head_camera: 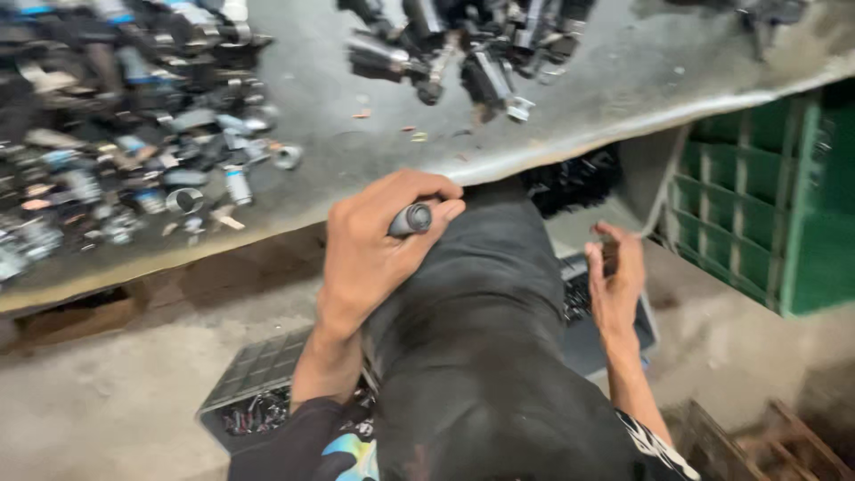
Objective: The person sits at a workbench covered with piles of automotive lock cylinders and keys, picks up a cylinder, and uses a hand tool to turn and open it. They separate the opened cylinder parts and drop the components into a bin below the bench, repeating the process with successive cylinders.
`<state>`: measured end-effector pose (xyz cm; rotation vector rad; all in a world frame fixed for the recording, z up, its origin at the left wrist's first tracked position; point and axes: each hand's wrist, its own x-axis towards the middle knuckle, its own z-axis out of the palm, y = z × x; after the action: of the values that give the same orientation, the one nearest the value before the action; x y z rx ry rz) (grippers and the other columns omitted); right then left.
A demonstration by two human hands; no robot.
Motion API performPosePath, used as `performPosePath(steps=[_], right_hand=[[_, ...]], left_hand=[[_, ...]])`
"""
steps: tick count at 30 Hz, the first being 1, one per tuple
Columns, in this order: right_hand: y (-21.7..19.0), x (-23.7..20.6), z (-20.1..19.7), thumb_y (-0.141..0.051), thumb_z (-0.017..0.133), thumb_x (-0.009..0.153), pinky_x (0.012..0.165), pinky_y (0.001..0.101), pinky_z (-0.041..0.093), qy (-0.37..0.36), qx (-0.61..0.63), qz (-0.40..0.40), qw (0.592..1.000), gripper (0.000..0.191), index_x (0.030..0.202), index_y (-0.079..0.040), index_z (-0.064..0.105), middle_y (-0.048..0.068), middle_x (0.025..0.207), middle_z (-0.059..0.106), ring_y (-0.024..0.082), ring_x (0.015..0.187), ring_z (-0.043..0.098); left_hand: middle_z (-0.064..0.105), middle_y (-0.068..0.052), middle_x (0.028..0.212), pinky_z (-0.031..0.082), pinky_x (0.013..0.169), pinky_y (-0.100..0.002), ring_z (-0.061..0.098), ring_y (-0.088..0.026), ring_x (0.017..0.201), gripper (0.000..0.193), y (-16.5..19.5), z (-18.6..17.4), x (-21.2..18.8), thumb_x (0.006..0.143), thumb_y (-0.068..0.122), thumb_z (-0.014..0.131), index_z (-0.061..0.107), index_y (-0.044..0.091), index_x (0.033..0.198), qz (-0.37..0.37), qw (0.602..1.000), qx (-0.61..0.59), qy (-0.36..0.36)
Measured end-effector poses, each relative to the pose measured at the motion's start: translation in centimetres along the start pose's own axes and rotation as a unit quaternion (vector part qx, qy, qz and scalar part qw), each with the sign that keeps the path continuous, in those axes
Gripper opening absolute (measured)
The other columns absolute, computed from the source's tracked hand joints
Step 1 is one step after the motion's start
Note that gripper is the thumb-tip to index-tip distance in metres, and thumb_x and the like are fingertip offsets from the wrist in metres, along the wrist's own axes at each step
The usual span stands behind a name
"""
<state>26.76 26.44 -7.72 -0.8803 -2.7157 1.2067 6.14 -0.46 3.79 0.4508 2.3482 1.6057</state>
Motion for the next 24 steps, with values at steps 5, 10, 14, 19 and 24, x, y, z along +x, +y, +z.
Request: performPosePath(steps=[5,10,14,19,24], right_hand=[[-11.8,7.1,2.0,-0.017,0.083,0.1,0.096,0.0395,0.049,0.083,0.027,-0.316,0.945,0.033,0.125,-0.003,0.065,0.012,0.119,0.064,0.028,0.109,0.058],[-20.5,12.1,3.4,-0.022,0.091,0.09,0.101,0.0436,0.042,0.05,-0.101,-0.376,0.92,0.048,0.127,-0.004,0.066,0.01,0.124,0.065,0.031,0.116,0.057],[-21.7,12.7,2.1,-0.008,0.086,0.095,0.105,0.0373,0.045,0.056,-0.098,-0.426,0.898,0.04,0.128,-0.008,0.064,0.008,0.128,0.064,0.026,0.117,0.059],[-20.0,10.9,3.4,-0.033,0.081,0.091,0.091,0.0329,0.05,0.008,0.364,-0.329,0.871,0.043,0.122,-0.009,0.061,0.003,0.115,0.057,0.02,0.107,0.059],[-18.2,7.4,5.0,-0.033,0.074,0.096,0.108,0.0519,0.055,-0.171,0.404,-0.319,0.84,0.037,0.114,-0.009,0.053,0.015,0.114,0.059,0.026,0.106,0.065]], left_hand=[[0.073,-0.005,0.093,0.052,0.069,-0.029,0.069,-0.018,0.077,0.013,0.4,-0.2,-0.6,0.093,0.009,0.079,0.071,0.006,0.102,0.022,0.999,0.018,0.036],[0.072,-0.005,0.088,0.052,0.068,-0.028,0.069,-0.016,0.074,0.012,-0.2,-1.1,-3.2,0.091,0.009,0.079,0.072,0.006,0.1,-0.017,0.998,0.012,0.066],[0.073,-0.004,0.086,0.052,0.067,-0.025,0.066,-0.011,0.072,0.01,-1.6,-1.5,-4.0,0.091,0.007,0.077,0.072,0.005,0.099,-0.037,0.995,-0.009,0.09],[0.064,0.001,0.075,0.042,0.059,-0.021,0.055,-0.005,0.064,0.005,-2.3,-1.4,-4.1,0.096,0.005,0.073,0.073,0.001,0.097,-0.086,0.974,-0.182,0.103],[0.061,0.0,0.076,0.036,0.056,-0.022,0.047,-0.005,0.06,0.011,-2.0,-1.4,-4.5,0.1,0.01,0.07,0.069,-0.001,0.098,-0.069,0.935,-0.321,0.133]])
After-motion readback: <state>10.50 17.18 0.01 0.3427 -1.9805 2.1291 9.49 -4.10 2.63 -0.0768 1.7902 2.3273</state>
